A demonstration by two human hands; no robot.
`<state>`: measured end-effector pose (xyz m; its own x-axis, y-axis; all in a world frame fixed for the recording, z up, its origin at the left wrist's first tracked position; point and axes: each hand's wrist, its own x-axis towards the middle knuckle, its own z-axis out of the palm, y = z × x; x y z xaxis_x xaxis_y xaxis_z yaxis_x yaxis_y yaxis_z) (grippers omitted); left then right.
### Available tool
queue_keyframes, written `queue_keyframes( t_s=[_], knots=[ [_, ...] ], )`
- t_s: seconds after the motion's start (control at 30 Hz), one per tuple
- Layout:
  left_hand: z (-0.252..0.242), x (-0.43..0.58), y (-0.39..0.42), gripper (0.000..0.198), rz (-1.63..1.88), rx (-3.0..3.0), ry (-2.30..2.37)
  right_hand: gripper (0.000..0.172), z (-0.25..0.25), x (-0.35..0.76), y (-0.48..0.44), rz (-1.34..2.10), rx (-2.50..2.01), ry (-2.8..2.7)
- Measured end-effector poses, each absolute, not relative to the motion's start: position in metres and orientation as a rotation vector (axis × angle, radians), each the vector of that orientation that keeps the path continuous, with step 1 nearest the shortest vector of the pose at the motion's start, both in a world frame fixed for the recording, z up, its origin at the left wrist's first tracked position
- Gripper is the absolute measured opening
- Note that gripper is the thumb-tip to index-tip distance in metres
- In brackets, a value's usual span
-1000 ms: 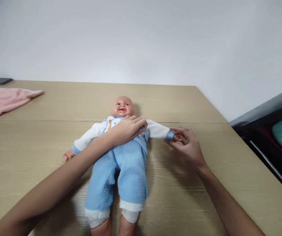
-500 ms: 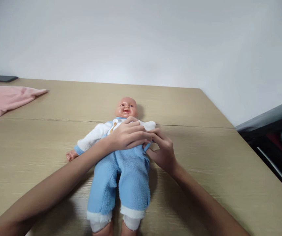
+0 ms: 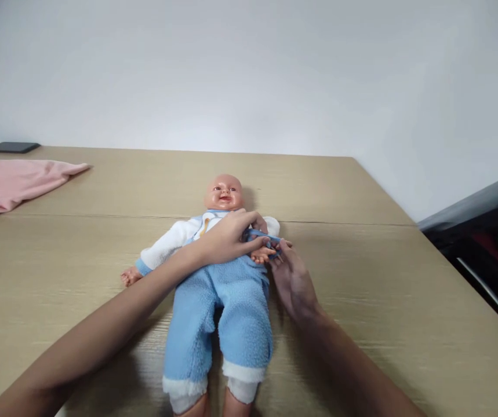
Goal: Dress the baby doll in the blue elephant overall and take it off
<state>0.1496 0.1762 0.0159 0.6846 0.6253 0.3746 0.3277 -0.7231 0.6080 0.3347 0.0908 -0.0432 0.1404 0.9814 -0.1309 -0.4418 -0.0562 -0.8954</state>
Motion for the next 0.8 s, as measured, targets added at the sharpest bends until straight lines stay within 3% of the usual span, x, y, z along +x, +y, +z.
queue_keyframes(
  t_s=[0.23,0.8],
  knots=[
    [0.014,0.149,0.174,0.027,0.829,2.443,0.864,0.049,-0.054,0.33,0.102,1.154,-1.012,-0.779],
    [0.013,0.152,0.186,0.01,0.82,2.085,1.06,0.052,-0.064,0.348,0.144,0.982,-1.226,-1.024]
  ],
)
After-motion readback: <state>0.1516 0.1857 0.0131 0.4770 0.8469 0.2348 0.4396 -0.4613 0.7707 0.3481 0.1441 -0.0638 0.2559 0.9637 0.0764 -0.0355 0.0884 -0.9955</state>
